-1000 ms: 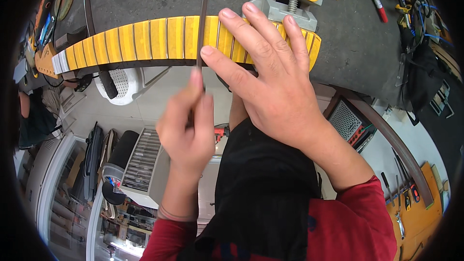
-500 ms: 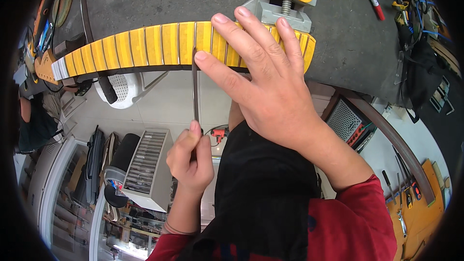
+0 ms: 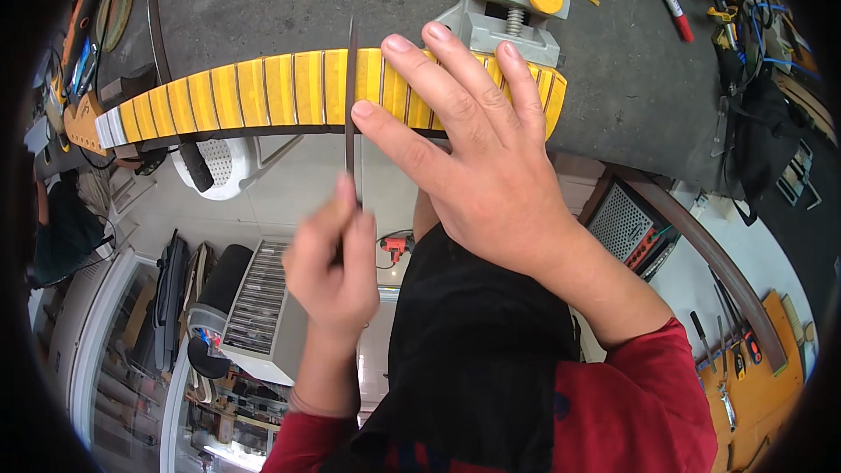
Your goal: The person uses a file to smooth the edges of the frets on a guitar neck that is secured to a workbench.
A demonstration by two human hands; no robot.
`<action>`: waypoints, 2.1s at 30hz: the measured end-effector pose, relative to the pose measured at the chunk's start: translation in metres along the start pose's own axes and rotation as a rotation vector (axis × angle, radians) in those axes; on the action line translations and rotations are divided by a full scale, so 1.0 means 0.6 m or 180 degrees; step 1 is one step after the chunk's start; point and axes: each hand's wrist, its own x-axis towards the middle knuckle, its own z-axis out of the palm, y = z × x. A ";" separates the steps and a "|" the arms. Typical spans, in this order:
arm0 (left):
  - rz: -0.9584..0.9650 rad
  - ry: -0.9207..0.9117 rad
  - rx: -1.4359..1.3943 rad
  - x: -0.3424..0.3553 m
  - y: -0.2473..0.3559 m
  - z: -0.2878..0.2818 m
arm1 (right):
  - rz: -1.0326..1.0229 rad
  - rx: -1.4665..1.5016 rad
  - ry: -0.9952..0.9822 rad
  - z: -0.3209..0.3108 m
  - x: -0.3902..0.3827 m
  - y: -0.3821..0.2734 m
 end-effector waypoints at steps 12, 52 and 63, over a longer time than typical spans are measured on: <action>-0.0754 -0.0225 -0.0691 -0.019 -0.001 -0.012 | 0.0066 0.0061 -0.0101 -0.007 0.004 -0.005; 0.0516 0.0115 0.0763 -0.022 -0.008 -0.004 | -0.0058 0.0113 0.0260 0.008 0.001 -0.001; 0.0346 0.0416 0.0744 0.064 0.006 0.033 | -0.0067 0.0054 0.0236 0.008 0.006 -0.009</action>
